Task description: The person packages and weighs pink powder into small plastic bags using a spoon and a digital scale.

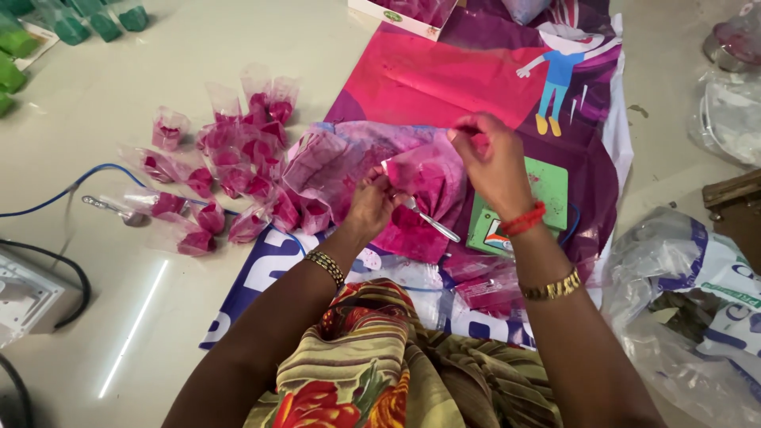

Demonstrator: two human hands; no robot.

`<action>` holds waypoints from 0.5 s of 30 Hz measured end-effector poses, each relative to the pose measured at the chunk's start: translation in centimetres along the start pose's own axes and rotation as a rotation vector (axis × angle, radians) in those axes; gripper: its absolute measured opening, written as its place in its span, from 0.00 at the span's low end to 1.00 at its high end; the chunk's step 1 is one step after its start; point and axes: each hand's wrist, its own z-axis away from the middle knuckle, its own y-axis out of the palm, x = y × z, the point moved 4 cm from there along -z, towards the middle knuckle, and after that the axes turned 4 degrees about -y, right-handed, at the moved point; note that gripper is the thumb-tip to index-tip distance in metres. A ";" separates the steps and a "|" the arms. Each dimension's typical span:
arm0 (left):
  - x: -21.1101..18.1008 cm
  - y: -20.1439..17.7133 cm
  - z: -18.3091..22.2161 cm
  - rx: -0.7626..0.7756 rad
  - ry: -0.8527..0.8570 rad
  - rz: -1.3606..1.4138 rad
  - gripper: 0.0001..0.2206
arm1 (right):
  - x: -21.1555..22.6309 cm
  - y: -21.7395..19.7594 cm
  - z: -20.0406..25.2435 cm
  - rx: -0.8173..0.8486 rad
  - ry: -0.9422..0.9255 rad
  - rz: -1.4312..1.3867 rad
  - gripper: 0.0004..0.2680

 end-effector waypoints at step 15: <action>2.5 -0.9 -1.7 -0.171 0.024 -0.060 0.04 | 5.2 1.9 3.8 0.330 -0.420 0.443 0.14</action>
